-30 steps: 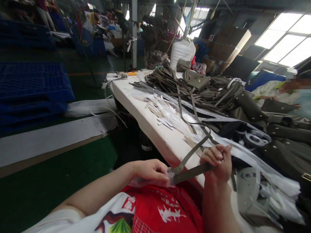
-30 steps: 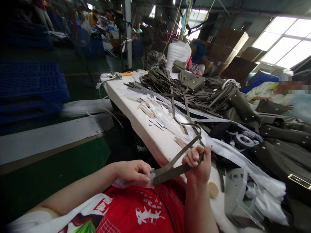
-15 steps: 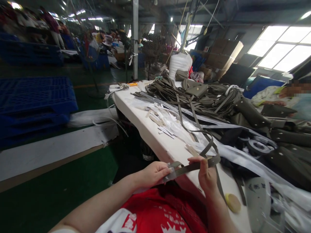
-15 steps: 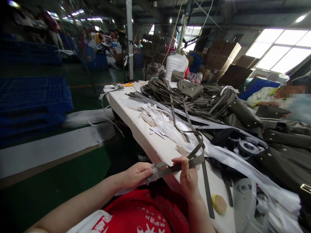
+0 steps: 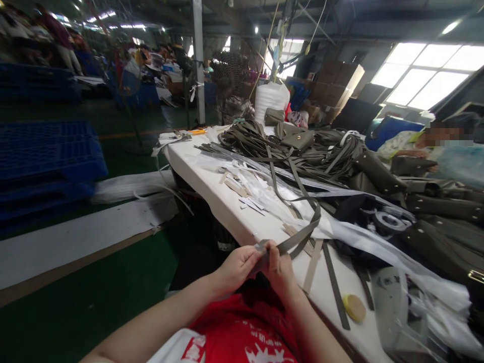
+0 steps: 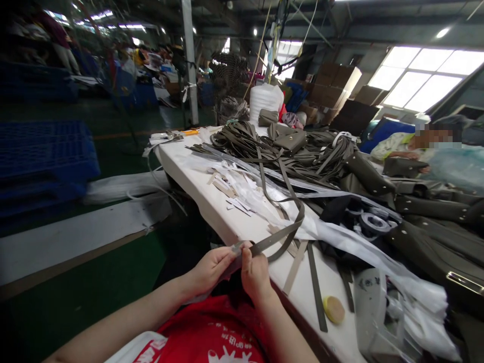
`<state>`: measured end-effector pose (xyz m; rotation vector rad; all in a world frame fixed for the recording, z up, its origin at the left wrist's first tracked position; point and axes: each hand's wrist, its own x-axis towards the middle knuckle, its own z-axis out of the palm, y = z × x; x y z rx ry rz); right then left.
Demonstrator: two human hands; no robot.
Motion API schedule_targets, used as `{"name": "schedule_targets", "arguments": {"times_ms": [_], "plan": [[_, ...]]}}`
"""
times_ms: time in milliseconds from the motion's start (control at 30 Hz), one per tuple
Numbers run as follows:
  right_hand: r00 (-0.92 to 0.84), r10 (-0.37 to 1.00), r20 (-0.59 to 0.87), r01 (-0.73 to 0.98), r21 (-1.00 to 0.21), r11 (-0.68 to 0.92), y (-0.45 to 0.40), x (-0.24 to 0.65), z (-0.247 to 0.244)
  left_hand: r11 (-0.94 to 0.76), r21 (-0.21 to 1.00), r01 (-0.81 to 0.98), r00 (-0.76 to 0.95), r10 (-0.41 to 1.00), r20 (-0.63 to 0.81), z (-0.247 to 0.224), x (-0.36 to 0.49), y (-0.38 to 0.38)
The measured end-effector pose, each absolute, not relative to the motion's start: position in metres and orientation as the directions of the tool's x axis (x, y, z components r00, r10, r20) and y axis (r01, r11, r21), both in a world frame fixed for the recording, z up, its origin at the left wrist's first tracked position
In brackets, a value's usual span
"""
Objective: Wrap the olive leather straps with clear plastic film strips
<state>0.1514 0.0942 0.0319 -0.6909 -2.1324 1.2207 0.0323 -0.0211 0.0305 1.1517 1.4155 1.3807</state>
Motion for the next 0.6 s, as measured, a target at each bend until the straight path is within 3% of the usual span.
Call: {"name": "schedule_targets", "arguments": {"times_ms": [167, 333, 500, 600], "plan": [[-0.722, 0.691, -0.008, 0.281, -0.917, 0.283, 0.098, 0.145, 0.023, 0.096, 0.971, 0.221, -0.334, 0.942, -0.017, 0.031, 0.024, -0.027], [-0.702, 0.705, -0.099, 0.171, -0.985, 0.032, 0.096, 0.142, 0.010, 0.046, 0.912, 0.407, -0.306, 0.948, 0.089, 0.035, 0.015, -0.031], [-0.815, 0.520, -0.255, 0.256, -0.964, -0.071, 0.087, 0.138, -0.006, 0.070, 0.857, 0.510, -0.338, 0.933, 0.125, 0.033, 0.011, -0.034], [-0.848, 0.427, -0.316, 0.192, -0.932, -0.308, 0.080, 0.135, -0.006, 0.102, 0.846, 0.523, -0.395, 0.909, 0.135, 0.032, 0.011, -0.038]]}}
